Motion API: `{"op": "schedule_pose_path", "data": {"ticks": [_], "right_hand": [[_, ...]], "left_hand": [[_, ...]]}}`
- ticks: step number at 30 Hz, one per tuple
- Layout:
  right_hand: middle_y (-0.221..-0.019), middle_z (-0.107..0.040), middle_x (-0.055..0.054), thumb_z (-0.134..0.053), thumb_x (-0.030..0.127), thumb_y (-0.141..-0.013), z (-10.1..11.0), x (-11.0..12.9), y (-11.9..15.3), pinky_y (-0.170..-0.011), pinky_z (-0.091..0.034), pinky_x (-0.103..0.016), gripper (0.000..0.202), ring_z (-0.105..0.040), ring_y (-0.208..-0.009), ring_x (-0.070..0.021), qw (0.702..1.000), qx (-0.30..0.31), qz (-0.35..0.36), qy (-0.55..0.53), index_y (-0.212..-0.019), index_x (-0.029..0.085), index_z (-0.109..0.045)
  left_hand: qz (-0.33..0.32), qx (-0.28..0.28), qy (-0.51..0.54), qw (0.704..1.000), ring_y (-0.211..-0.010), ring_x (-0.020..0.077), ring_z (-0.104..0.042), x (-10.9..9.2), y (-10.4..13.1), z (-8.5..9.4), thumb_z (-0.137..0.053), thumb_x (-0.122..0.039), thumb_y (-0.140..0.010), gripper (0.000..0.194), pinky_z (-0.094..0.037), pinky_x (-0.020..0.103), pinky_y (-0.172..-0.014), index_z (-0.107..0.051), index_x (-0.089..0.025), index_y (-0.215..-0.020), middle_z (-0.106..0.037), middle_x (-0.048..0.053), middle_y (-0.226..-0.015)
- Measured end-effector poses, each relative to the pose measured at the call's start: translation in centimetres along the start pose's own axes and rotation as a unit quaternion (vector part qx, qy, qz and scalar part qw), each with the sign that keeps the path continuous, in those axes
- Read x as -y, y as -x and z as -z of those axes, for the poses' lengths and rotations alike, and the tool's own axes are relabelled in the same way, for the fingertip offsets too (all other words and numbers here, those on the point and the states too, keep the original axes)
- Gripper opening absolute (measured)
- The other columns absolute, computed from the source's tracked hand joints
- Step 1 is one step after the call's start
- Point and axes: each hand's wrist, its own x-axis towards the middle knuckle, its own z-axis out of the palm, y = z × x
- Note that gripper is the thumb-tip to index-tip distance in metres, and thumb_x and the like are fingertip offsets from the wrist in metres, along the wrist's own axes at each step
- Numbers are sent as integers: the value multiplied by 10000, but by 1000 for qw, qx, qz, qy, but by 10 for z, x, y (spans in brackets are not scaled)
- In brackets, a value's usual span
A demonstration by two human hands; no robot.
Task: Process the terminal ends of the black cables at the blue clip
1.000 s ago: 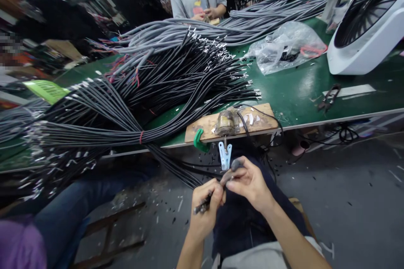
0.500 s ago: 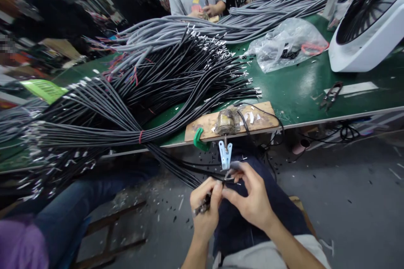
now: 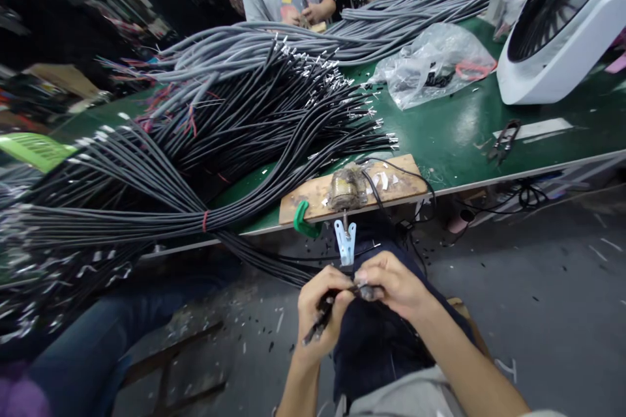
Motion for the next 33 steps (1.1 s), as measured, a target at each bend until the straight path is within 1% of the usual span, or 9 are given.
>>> {"op": "schedule_pose_path", "data": {"ticks": [3, 6, 8, 11, 17, 22, 26, 28, 33], "right_hand": [[-400, -441, 40, -805, 369, -642, 10, 15, -10, -389, -155, -202, 394, -277, -376, -39, 999, -43, 31, 10, -448, 119, -570], [-490, -515, 24, -742, 459, -726, 6, 24, -22, -433, -271, -193, 391, -370, -449, -62, 994, -72, 79, -11, -553, 130, -620], [-644, -616, -31, -695, 529, -760, -3, 24, -28, -510, -368, -215, 409, -463, -551, -93, 995, -33, 88, -43, -687, 127, -675], [-778, -655, -75, -663, 593, -762, -19, 20, -36, -538, -413, -239, 475, -500, -599, -114, 992, 27, 84, -94, -801, 122, -704], [-640, -621, -43, -729, 561, -710, -26, 18, -41, -504, -425, -207, 453, -538, -566, -115, 988, -52, 107, -102, -674, 110, -702], [-610, -615, -35, -704, 566, -735, -27, 20, -39, -502, -441, -213, 465, -524, -516, -104, 990, -46, 105, -82, -656, 108, -678], [-611, -611, -48, -544, 673, -801, -20, 16, -37, -537, -463, -254, 581, -552, -532, -131, 995, -7, 69, -77, -687, 118, -671], [-616, -600, -52, -471, 709, -816, -12, 12, -35, -537, -456, -258, 630, -556, -554, -141, 995, -16, 57, -80, -691, 124, -669], [-634, -567, -23, -621, 584, -803, 16, 4, -18, -533, -410, -229, 458, -485, -569, -113, 990, -80, 89, -69, -747, 133, -681]], "left_hand": [[13, -27, -22, 999, -632, 132, -558, -1, 1, -4, -611, -166, -847, 109, -410, 233, -612, -620, -160, -739, -592, 15, -681], [-6, -43, -11, 999, -628, 138, -577, -3, 2, -4, -637, -179, -833, 99, -432, 234, -606, -630, -164, -735, -611, 16, -672], [-31, -60, 11, 998, -620, 135, -572, -4, 2, -2, -653, -212, -829, 89, -437, 229, -594, -640, -172, -750, -617, 10, -668], [-44, -94, 32, 994, -616, 126, -561, -2, -1, 1, -653, -240, -834, 75, -433, 220, -581, -648, -185, -783, -615, 1, -679], [-12, -100, 10, 995, -637, 126, -567, 2, -9, 0, -634, -161, -829, 59, -430, 223, -602, -643, -181, -774, -612, 0, -698], [4, -60, 13, 998, -644, 132, -575, 2, -12, -1, -591, -145, -847, 94, -431, 232, -615, -630, -174, -767, -620, 9, -700], [12, -45, 7, 999, -632, 132, -569, -1, -13, 1, -578, -167, -854, 105, -418, 234, -604, -630, -167, -763, -611, 12, -685], [12, -38, 12, 999, -625, 133, -567, -3, -12, 3, -578, -177, -854, 107, -413, 236, -596, -638, -166, -766, -614, 15, -680], [4, -30, 17, 999, -621, 145, -588, -3, -6, 4, -610, -193, -837, 94, -431, 244, -587, -662, -163, -764, -643, 34, -671]]}}
